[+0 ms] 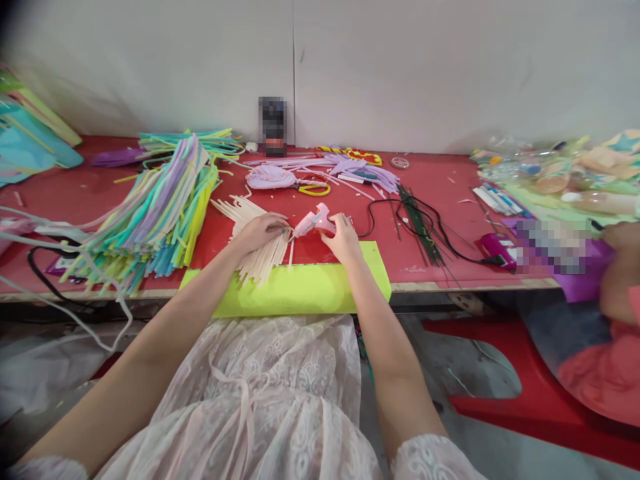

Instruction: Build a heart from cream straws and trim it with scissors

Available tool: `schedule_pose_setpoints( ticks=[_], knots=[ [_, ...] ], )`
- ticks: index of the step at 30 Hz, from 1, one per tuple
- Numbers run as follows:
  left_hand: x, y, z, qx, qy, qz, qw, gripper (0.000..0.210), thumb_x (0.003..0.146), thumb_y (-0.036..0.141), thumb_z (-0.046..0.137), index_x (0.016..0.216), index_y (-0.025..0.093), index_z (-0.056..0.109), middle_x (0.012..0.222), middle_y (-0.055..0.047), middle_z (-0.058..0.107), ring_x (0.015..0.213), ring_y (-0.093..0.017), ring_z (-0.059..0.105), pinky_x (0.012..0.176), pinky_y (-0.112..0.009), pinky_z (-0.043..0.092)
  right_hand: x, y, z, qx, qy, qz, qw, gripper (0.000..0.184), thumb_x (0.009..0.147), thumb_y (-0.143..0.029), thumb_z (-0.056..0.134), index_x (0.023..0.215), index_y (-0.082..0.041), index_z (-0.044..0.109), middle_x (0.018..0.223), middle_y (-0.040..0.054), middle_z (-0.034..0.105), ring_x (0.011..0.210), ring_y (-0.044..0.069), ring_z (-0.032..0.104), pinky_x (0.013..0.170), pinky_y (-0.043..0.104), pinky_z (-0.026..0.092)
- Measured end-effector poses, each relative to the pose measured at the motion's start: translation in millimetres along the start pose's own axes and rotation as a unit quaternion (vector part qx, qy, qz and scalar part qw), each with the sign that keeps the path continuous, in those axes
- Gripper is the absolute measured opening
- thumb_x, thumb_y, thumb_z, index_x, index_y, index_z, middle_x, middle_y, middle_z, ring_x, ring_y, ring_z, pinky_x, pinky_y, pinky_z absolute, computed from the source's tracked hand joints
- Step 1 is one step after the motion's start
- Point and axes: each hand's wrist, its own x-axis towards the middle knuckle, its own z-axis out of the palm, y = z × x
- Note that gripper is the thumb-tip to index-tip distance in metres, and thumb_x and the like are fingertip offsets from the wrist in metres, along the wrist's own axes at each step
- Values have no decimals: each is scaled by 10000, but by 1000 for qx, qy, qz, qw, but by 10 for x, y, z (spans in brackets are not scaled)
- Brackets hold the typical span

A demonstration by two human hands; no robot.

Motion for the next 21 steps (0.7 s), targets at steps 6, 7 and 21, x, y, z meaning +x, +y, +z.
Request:
schedule_pose_setpoints(
  ticks=[6, 7, 21],
  knots=[
    [4, 0, 2, 2, 0, -4, 1000, 253, 853, 192, 545, 1059, 216, 691, 1166, -47, 664, 1092, -182, 612, 1013, -360, 457, 0, -8, 2, -5, 1, 2, 1000, 296, 763, -298, 669, 992, -222, 498, 1018, 82, 596, 962, 259, 591, 808, 392, 491],
    [4, 2, 1, 2, 0, -4, 1000, 253, 853, 192, 545, 1058, 215, 691, 1164, -48, 664, 1093, -182, 611, 1014, -361, 455, 0, -12, 1, -6, 3, 2, 1000, 294, 762, -297, 668, 990, -222, 498, 1017, 82, 597, 959, 258, 592, 809, 394, 491],
    [-3, 15, -3, 2, -2, -4, 1000, 251, 845, 184, 552, 1053, 208, 691, 1163, -49, 663, 1091, -178, 609, 1013, -347, 453, 13, 45, 61, -7, 20, 19, 1000, 307, 753, -270, 670, 998, -216, 494, 1036, 96, 599, 976, 262, 585, 834, 408, 491]
  ],
)
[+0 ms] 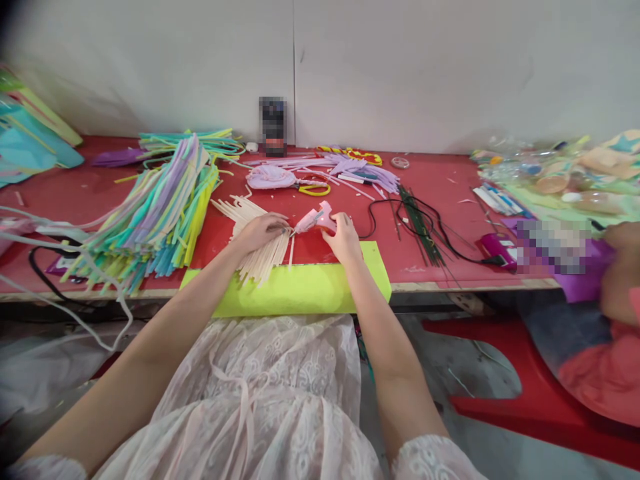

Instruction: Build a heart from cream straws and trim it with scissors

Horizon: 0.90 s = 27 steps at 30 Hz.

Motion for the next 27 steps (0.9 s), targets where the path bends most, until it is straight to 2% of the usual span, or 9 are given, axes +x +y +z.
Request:
schedule_pose_setpoints(
  ticks=[27],
  knots=[
    [1, -6, 1, -8, -1, -5, 1000, 254, 835, 189, 555, 1049, 221, 687, 1158, -45, 657, 1082, -188, 611, 1013, -366, 456, 41, 4, 38, -12, 14, 26, 999, 277, 762, -235, 641, 993, -215, 491, 1034, 90, 583, 1011, 250, 567, 886, 400, 479]
  ],
)
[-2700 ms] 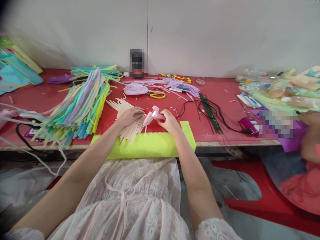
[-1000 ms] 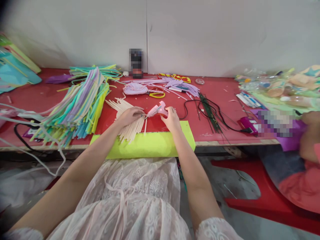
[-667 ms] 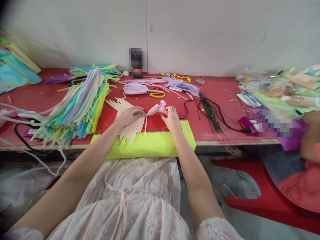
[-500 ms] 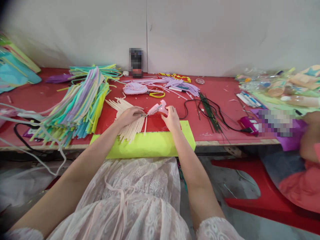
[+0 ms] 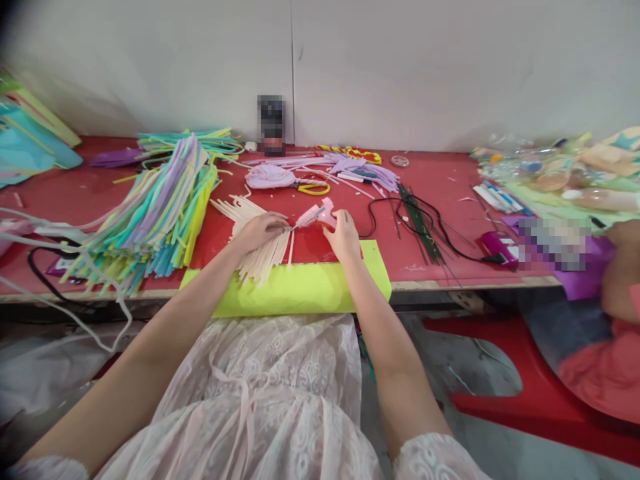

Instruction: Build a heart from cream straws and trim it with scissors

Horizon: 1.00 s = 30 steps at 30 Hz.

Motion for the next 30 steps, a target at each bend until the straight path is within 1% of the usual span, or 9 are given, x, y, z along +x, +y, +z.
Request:
schedule_pose_setpoints(
  ticks=[6, 9, 14, 18, 20, 23, 26, 28, 30],
  knots=[
    [0, 0, -5, -4, -2, 3, 1000, 261, 831, 174, 546, 1045, 225, 686, 1157, -46, 656, 1083, -183, 611, 1011, -355, 458, 15, -21, 16, 0, 2, 7, 1000, 284, 758, -249, 651, 989, -217, 489, 1035, 95, 590, 995, 253, 572, 867, 398, 486],
    [-4, -6, -3, -4, -1, 2, 1000, 253, 836, 181, 546, 1042, 224, 686, 1159, -48, 653, 1081, -184, 612, 1006, -355, 460, 26, -20, 11, -2, 21, 21, 1000, 309, 754, -286, 670, 994, -218, 488, 1047, 101, 591, 1008, 260, 570, 880, 407, 482],
    [-10, 0, -2, -1, 2, -2, 1000, 242, 839, 200, 560, 1047, 228, 680, 1166, -44, 653, 1085, -191, 609, 1007, -373, 457, 41, 77, -14, -41, 87, 112, 989, 343, 753, -340, 672, 1020, -193, 513, 1065, 138, 591, 1019, 288, 559, 884, 449, 463],
    [-8, 11, -2, -3, 3, -4, 1000, 233, 848, 208, 559, 1049, 223, 676, 1182, -47, 648, 1099, -186, 603, 1010, -366, 454, 13, 123, -68, -76, 94, 145, 982, 359, 764, -381, 676, 1024, -159, 568, 1060, 176, 588, 1047, 351, 531, 922, 581, 384],
    [-6, 10, 1, -5, 3, -3, 1000, 237, 847, 200, 557, 1050, 222, 676, 1180, -47, 648, 1101, -183, 602, 1014, -364, 450, -9, 76, -110, -93, 101, 136, 981, 360, 792, -409, 655, 1042, -157, 597, 1098, 186, 580, 1074, 372, 509, 940, 627, 334],
    [-5, 3, 3, -8, 2, -2, 1000, 240, 842, 194, 558, 1047, 221, 679, 1168, -46, 653, 1085, -180, 609, 1012, -361, 453, -43, -89, -137, -85, 110, 83, 987, 295, 884, -388, 547, 1086, -189, 627, 1168, 174, 555, 1130, 363, 472, 972, 611, 310],
    [-3, 4, -2, -13, 3, -4, 1000, 234, 843, 203, 555, 1037, 225, 682, 1161, -42, 656, 1069, -180, 615, 1003, -365, 464, -90, -318, -53, -49, 49, 13, 998, 251, 933, -327, 468, 1032, -233, 678, 1063, 130, 585, 1085, 329, 498, 961, 557, 355],
    [-2, 12, -6, -15, 5, -4, 1000, 229, 841, 211, 560, 1032, 224, 684, 1157, -44, 659, 1079, -189, 612, 1011, -379, 461, -130, -467, 56, -32, -2, -31, 999, 227, 923, -304, 493, 993, -246, 701, 969, 104, 599, 996, 299, 537, 923, 511, 410],
    [-2, 18, -4, -20, 8, -4, 1000, 221, 842, 224, 570, 1031, 221, 684, 1154, -53, 661, 1091, -200, 610, 1020, -391, 456, -166, -589, 164, -27, -26, -41, 998, 199, 908, -287, 525, 968, -249, 711, 940, 95, 604, 951, 286, 553, 878, 480, 447]
  ],
)
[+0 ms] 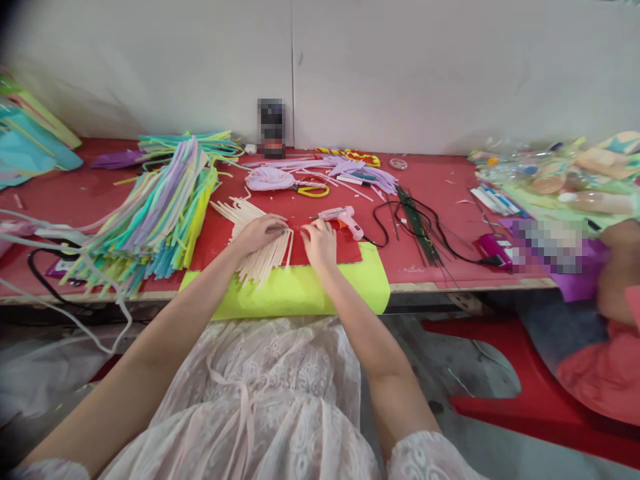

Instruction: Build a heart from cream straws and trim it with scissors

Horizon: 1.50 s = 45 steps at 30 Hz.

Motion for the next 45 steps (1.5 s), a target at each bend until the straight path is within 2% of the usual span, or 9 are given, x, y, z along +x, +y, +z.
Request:
schedule_pose_setpoints(
  ticks=[3, 8, 14, 19, 26, 45],
  knots=[
    [-8, -9, 26, -15, 8, -2, 1000, 226, 850, 231, 571, 1056, 212, 662, 1134, -69, 663, 1057, -199, 632, 986, -380, 485, -11, -113, 88, 4, -12, 6, 1000, 166, 897, -278, 556, 925, -236, 715, 919, 93, 613, 932, 284, 564, 842, 457, 469],
    [-25, -55, 69, -40, 13, -2, 999, 263, 853, 183, 551, 1111, 200, 604, 1085, -69, 668, 967, -170, 671, 885, -333, 537, 8, -130, 81, 22, -21, 7, 1000, 133, 892, -282, 586, 888, -234, 710, 912, 77, 633, 914, 261, 592, 839, 432, 486],
    [-6, -33, 20, -8, 12, 7, 1000, 172, 830, 191, 592, 980, 210, 674, 1116, -60, 666, 1054, -197, 626, 981, -372, 477, 12, -132, 75, 31, -29, 4, 999, 102, 870, -275, 635, 880, -221, 720, 905, 70, 647, 902, 250, 603, 831, 410, 490],
    [-9, 10, 4, 9, 10, 7, 1000, 189, 841, 198, 575, 996, 206, 682, 1132, -65, 662, 1053, -198, 619, 969, -369, 479, 11, -123, 85, 35, -30, 3, 999, 136, 875, -274, 637, 948, -216, 735, 918, 72, 652, 908, 241, 601, 826, 383, 487],
    [-4, 26, -3, 20, 7, 12, 1000, 169, 862, 234, 568, 972, 201, 691, 1136, -66, 663, 1038, -197, 625, 957, -366, 484, 14, -108, 105, 31, -31, -7, 999, 149, 873, -283, 647, 935, -199, 753, 895, 62, 662, 869, 213, 596, 810, 337, 479],
    [2, 40, -7, 38, 6, 28, 999, 157, 871, 219, 574, 979, 203, 687, 1099, -64, 671, 1022, -193, 623, 945, -362, 482, 5, -131, 85, 19, -37, -9, 999, 151, 874, -294, 644, 938, -218, 758, 899, 62, 668, 886, 216, 587, 815, 342, 474]
  ],
)
